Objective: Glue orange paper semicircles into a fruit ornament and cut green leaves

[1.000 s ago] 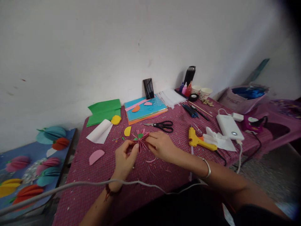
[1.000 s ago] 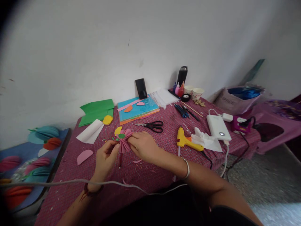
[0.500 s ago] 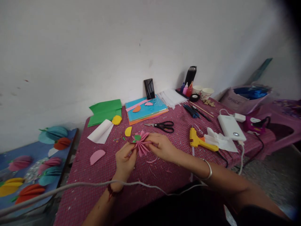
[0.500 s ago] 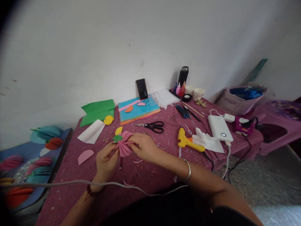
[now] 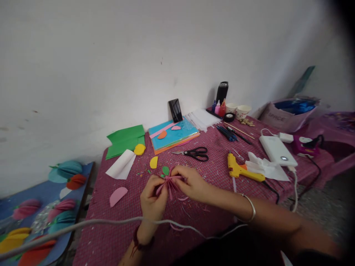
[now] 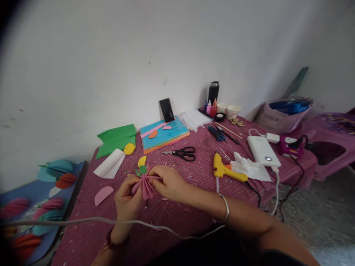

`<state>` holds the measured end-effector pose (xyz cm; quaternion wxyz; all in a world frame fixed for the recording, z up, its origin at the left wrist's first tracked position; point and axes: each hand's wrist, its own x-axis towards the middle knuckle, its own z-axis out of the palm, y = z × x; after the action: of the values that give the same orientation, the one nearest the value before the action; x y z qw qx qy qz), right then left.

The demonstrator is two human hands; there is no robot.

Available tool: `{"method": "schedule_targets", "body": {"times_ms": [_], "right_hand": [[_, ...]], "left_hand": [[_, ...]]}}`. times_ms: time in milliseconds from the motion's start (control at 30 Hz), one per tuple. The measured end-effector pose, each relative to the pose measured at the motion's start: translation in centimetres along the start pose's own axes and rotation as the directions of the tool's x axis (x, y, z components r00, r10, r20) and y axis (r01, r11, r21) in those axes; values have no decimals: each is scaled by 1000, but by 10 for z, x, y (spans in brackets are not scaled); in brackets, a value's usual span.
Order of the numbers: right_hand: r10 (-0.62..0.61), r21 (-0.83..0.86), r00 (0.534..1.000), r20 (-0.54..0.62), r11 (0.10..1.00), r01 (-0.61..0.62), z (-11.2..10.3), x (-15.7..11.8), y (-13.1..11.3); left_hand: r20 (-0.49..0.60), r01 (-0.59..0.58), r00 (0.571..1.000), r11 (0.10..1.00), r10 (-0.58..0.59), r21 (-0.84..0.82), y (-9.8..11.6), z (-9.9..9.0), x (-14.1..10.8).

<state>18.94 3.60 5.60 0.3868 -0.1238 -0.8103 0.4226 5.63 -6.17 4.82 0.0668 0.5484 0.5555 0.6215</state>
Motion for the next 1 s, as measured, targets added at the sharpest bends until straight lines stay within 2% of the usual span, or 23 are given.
{"method": "schedule_targets", "body": {"times_ms": [100,167,233,300,367,667,767,833,933,1000], "right_hand": [[28,73,999,-32,997,-25,2,0,0],[63,161,998,-11,985,-61,2,1,2],[133,251,991,33,958,-137,1,3,5],[204,312,977,70,925,-215,0,5,8],[244,332,966,85,907,-259,0,6,9],[196,285,976,94,934,-215,-1,10,4],[181,220,981,72,956,-192,1,9,7],[121,136,992,45,983,-126,1,6,10],[-9,-40,1000,23,999,10,0,3,14],[-73,-144,997,31,987,77,-2,1,16]], "left_hand": [[48,-21,999,999,23,-35,0,-3,1],[77,35,997,998,-31,-56,-3,-5,0],[49,169,985,981,-165,-92,-7,-6,-1],[5,317,948,937,-319,-146,-11,-6,-3],[-5,412,908,895,-419,-172,-15,-5,-5],[102,531,847,819,-522,-220,-20,-8,-3],[162,500,865,845,-475,-191,-19,-10,-2],[181,423,900,895,-397,-143,-19,-12,-4],[119,213,971,977,-207,-33,-21,-14,-6],[74,52,996,998,-56,47,-24,-17,-7]]}}
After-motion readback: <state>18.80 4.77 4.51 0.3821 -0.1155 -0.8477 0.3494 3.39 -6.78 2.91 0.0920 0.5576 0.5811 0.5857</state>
